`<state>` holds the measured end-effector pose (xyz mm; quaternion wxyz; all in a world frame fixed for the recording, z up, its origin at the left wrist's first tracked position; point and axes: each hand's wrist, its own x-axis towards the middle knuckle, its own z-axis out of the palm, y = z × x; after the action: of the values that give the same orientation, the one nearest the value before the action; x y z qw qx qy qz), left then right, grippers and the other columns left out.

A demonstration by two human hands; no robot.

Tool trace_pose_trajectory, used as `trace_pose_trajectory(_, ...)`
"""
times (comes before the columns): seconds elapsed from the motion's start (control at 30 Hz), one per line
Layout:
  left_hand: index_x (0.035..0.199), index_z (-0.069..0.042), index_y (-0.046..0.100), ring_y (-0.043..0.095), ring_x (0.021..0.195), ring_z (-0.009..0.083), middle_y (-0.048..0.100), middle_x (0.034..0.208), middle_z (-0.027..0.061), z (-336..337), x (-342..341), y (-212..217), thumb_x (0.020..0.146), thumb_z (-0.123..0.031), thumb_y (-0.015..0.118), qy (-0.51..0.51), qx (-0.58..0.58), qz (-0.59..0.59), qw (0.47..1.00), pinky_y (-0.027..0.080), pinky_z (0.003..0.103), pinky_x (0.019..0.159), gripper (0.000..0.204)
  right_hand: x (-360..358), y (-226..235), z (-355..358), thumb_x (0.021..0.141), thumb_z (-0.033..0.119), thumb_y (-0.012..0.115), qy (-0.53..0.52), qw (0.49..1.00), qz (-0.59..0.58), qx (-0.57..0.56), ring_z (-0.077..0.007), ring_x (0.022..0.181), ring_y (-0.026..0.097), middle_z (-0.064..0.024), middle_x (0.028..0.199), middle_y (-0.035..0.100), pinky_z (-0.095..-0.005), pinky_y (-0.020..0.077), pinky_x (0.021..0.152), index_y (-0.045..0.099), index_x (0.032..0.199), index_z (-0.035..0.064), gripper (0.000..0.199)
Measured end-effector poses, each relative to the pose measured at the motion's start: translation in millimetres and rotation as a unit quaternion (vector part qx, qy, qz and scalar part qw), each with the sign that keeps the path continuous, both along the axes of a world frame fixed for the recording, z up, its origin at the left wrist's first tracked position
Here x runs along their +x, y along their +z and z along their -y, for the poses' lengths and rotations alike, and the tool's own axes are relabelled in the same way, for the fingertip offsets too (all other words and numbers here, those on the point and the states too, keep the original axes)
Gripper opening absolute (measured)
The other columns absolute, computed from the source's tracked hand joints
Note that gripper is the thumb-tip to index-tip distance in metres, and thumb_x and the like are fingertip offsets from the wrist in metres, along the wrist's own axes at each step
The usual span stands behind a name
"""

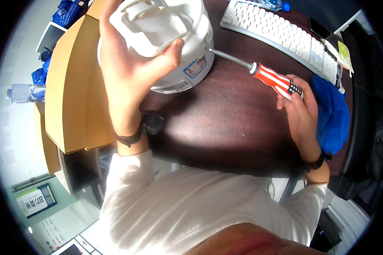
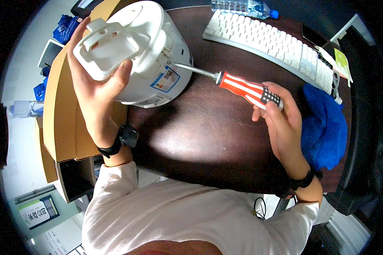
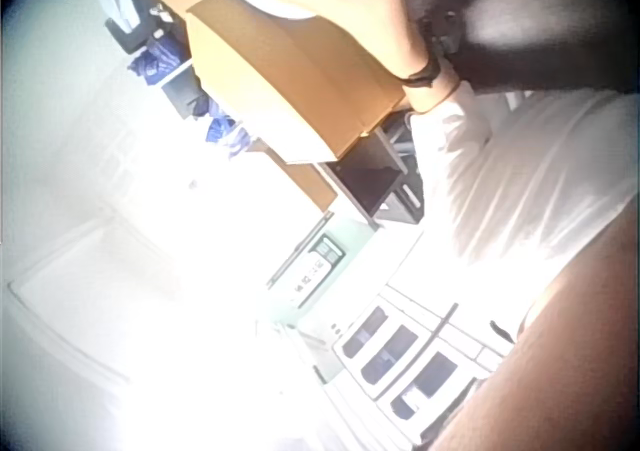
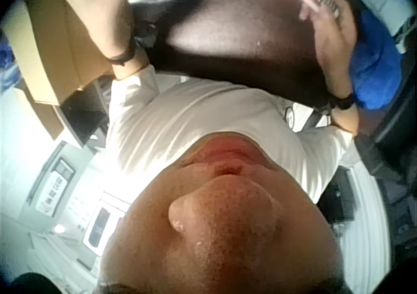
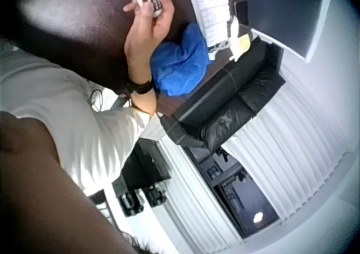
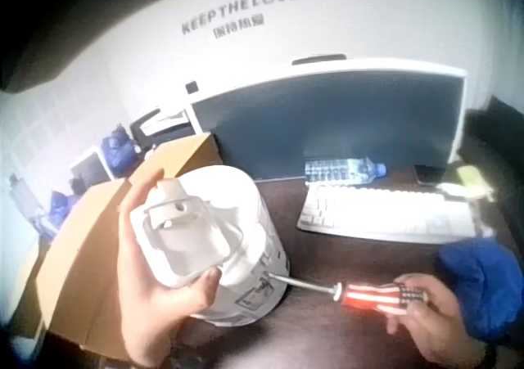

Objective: The person uses a screwdriver to remove screws from a white appliance, detaches a small white plastic component, and wipes it with a blue cloth. The person then uses the screwdriver to pry or adjust parts of the detached component.

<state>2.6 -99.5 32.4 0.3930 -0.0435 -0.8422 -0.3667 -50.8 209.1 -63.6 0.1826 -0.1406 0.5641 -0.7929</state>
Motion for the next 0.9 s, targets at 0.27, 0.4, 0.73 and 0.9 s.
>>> trace_pose_trajectory(0.27,0.140,-0.002,0.039,0.056,0.113,0.0254,0.054,0.124,0.0167,-2,-1,0,0.066,-0.023,0.079,0.005,-0.009,-0.013,1.000,0.048,0.037,0.096,0.086,0,0,-1,0.103,0.022,0.039,0.026,0.997,0.073,0.022,-0.0184,0.075,0.056,-0.0154,0.103,0.058,-0.0291,0.0477,0.058,0.043,0.131,-0.0029,0.037)
trace_pose_trajectory(0.4,0.140,-0.002,0.039,0.057,0.112,0.0253,0.055,0.123,0.0168,-3,0,0,0.067,-0.023,0.078,0.011,0.001,0.000,1.000,0.048,0.037,0.095,0.086,-1,5,-7,0.105,0.028,0.032,0.073,0.991,0.115,0.008,-0.0161,0.056,0.052,-0.0146,0.096,0.058,-0.0253,0.0424,0.044,0.040,0.132,-0.0009,0.041)
trace_pose_trajectory(0.73,0.140,-0.002,0.038,0.057,0.110,0.0246,0.056,0.121,0.0165,-1,0,0,0.067,-0.021,0.078,0.007,-0.010,-0.001,1.000,0.047,0.036,0.096,0.086,-3,4,-10,0.099,0.023,0.043,0.016,0.996,-0.048,0.075,-0.0131,0.068,0.050,-0.0114,0.098,0.054,-0.0250,0.0399,0.055,0.040,0.132,0.0005,0.040)
trace_pose_trajectory(0.9,0.141,-0.002,0.038,0.057,0.110,0.0250,0.056,0.121,0.0166,1,-1,-1,0.066,-0.023,0.078,-0.001,-0.001,-0.003,1.000,0.047,0.036,0.096,0.087,-7,4,-3,0.102,0.038,0.036,0.051,0.974,0.220,-0.034,-0.0195,0.080,0.059,-0.0145,0.104,0.062,-0.0280,0.0448,0.057,0.046,0.129,-0.0012,0.048)
